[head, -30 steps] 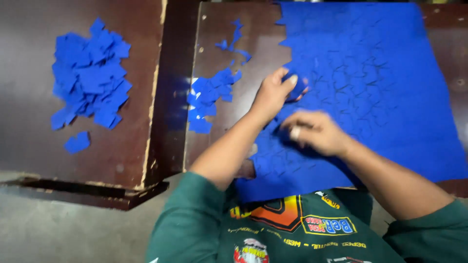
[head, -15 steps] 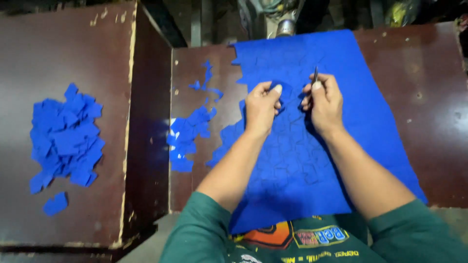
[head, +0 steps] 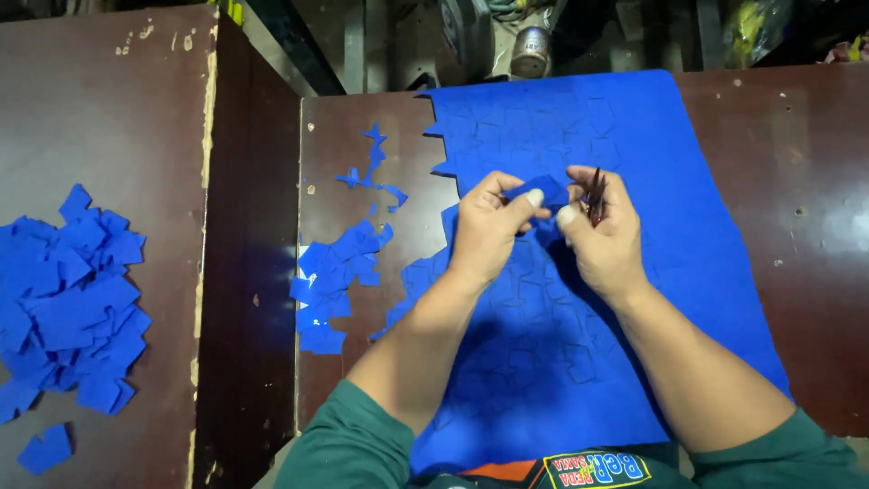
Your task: Cutting small blue fabric pieces from a larger sheet using hand snips
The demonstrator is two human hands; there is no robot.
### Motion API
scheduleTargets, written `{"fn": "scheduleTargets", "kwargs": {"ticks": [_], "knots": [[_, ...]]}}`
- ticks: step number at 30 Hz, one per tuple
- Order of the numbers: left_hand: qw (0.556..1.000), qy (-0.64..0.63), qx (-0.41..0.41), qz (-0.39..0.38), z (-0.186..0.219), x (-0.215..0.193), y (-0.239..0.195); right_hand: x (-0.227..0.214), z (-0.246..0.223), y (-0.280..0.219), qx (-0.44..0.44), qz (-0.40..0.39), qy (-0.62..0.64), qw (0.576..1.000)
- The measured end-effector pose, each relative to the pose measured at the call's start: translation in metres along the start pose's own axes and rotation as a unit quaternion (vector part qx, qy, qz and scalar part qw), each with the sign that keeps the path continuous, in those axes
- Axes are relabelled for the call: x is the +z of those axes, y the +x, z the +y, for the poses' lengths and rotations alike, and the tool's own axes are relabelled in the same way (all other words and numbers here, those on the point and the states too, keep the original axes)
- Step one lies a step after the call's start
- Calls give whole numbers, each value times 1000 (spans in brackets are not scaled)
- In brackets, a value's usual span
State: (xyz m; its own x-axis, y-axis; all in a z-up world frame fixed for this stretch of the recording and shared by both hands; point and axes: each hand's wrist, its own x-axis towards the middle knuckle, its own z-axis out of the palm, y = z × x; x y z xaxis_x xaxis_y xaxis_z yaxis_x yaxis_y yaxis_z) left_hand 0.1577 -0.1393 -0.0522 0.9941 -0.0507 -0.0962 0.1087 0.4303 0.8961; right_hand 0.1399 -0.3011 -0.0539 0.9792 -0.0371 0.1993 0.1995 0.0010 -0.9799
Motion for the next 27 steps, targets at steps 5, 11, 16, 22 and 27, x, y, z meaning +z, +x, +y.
{"fn": "scheduleTargets", "kwargs": {"ticks": [5,11,16,22,27], "knots": [[996,88,18,-23,6,-3,-3,-10,-8,8,31,-4,-103,994],[973,225,26,-50,-2,-10,-1,-14,-13,15,39,-29,-130,990],[993,112,-4,-35,-1,-8,3,-13,-1,16,28,-30,-84,996],[997,-67,-24,6,13,-5,2,3,-23,8,46,-45,44,997],[999,-3,22,46,-8,-15,13,12,-20,-2,35,-93,-12,995]]}}
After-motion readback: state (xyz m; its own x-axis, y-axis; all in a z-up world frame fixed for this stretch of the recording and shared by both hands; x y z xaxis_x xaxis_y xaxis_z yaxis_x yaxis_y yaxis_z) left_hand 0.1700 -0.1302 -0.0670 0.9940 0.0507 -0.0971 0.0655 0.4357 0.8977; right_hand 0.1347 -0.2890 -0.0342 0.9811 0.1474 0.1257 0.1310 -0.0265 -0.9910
